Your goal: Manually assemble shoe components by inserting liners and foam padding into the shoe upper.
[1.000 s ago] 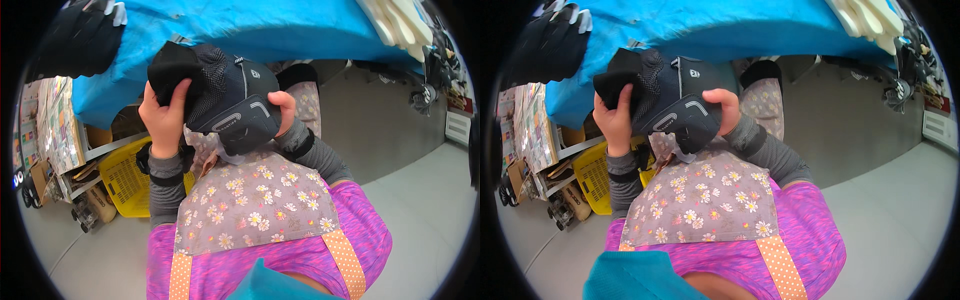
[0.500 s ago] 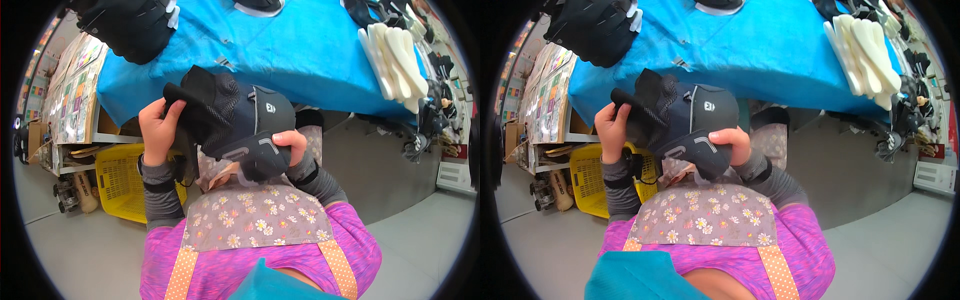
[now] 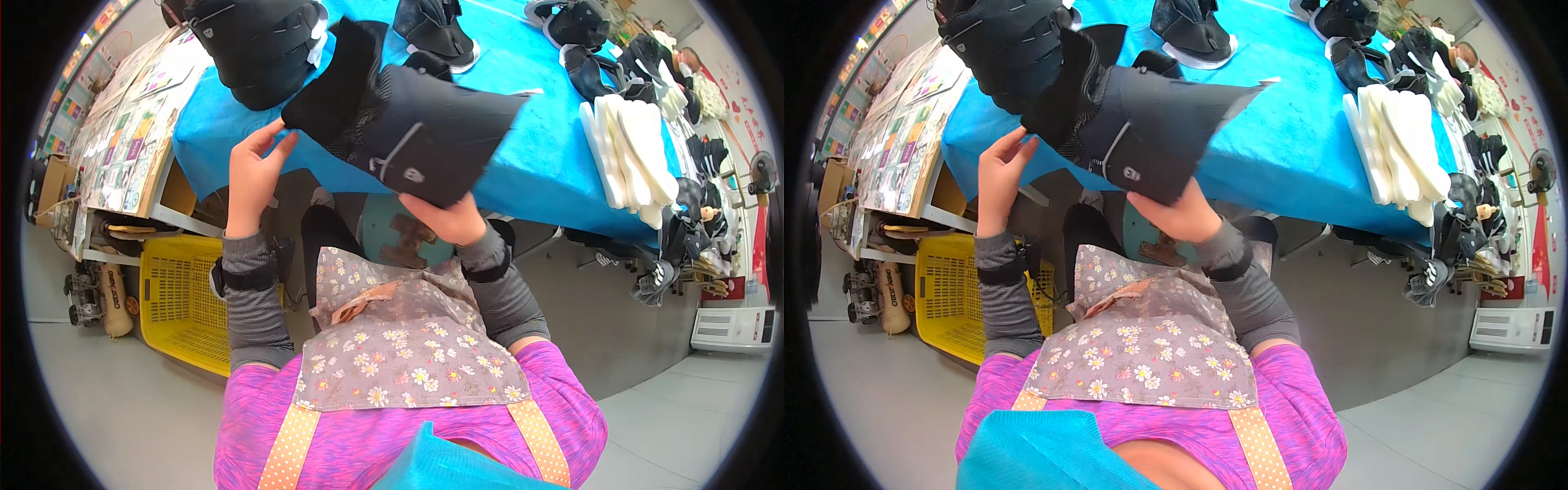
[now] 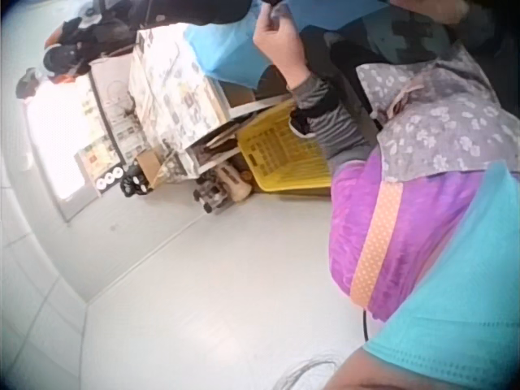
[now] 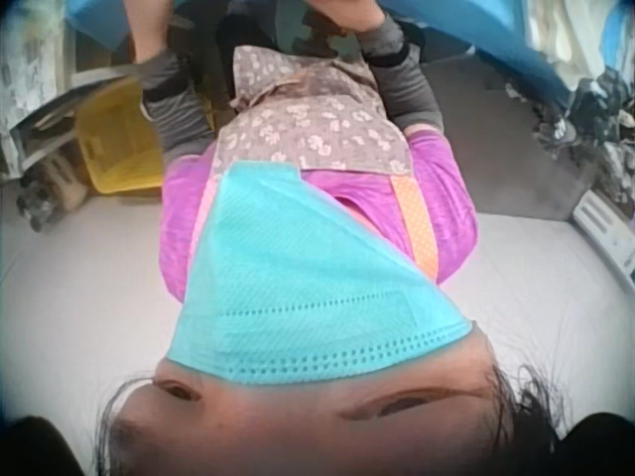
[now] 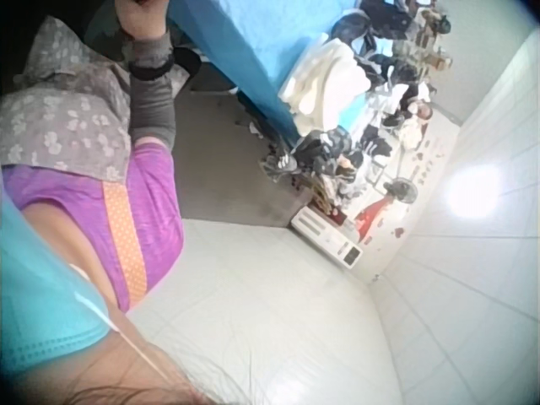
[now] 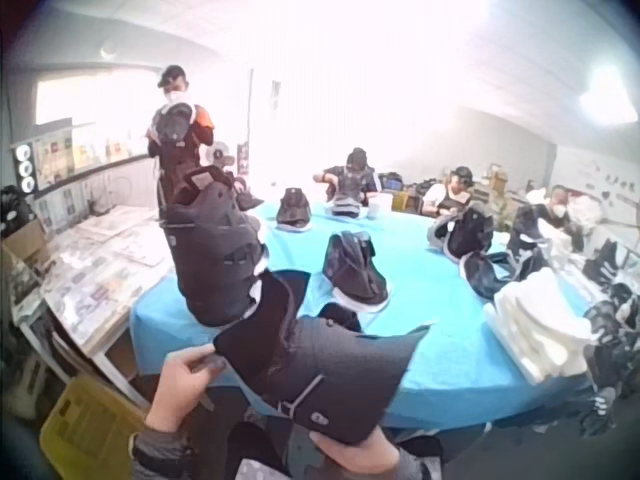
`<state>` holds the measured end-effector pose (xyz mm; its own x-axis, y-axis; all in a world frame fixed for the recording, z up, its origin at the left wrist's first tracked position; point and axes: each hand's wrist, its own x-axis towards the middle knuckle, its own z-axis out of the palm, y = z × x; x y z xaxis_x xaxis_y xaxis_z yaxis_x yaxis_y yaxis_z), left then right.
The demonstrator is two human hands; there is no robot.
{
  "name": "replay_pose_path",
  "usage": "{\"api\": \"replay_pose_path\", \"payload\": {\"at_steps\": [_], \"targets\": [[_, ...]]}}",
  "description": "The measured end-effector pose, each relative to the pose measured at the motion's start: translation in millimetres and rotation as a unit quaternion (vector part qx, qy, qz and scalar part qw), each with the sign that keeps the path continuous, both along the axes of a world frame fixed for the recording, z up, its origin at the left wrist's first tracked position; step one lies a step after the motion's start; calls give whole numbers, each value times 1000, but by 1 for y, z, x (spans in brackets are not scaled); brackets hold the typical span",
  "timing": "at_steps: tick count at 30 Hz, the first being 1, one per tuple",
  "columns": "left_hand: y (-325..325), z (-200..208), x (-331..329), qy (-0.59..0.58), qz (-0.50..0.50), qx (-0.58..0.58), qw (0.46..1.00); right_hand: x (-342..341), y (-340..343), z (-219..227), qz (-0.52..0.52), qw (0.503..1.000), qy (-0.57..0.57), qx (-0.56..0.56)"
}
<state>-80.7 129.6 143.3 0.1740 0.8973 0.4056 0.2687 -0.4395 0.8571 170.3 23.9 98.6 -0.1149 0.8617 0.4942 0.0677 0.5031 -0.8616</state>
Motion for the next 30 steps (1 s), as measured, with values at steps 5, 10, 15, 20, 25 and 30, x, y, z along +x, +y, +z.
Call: {"api": "replay_pose_path", "payload": {"at_steps": [5, 10, 15, 20, 25, 30], "targets": [[24, -17, 20, -161, -55, -121, 978, -15, 12, -22, 170, 953, 174, -179], [41, -50, 53, 47, 35, -29, 998, -18, 12, -32, 187, 953, 117, -207], [10, -32, 65, 20, -3, 81, 997, -29, 5, -2, 90, 976, -20, -200], [23, -42, 55, -199, -14, -23, 980, -15, 0, -15, 78, 924, 258, -271], [22, -40, 56, -76, -29, -82, 993, -15, -16, -17, -10, 997, 46, -57], [4, -26, 61, -150, -17, -85, 985, -10, -19, 20, 124, 867, 369, -312]]}}
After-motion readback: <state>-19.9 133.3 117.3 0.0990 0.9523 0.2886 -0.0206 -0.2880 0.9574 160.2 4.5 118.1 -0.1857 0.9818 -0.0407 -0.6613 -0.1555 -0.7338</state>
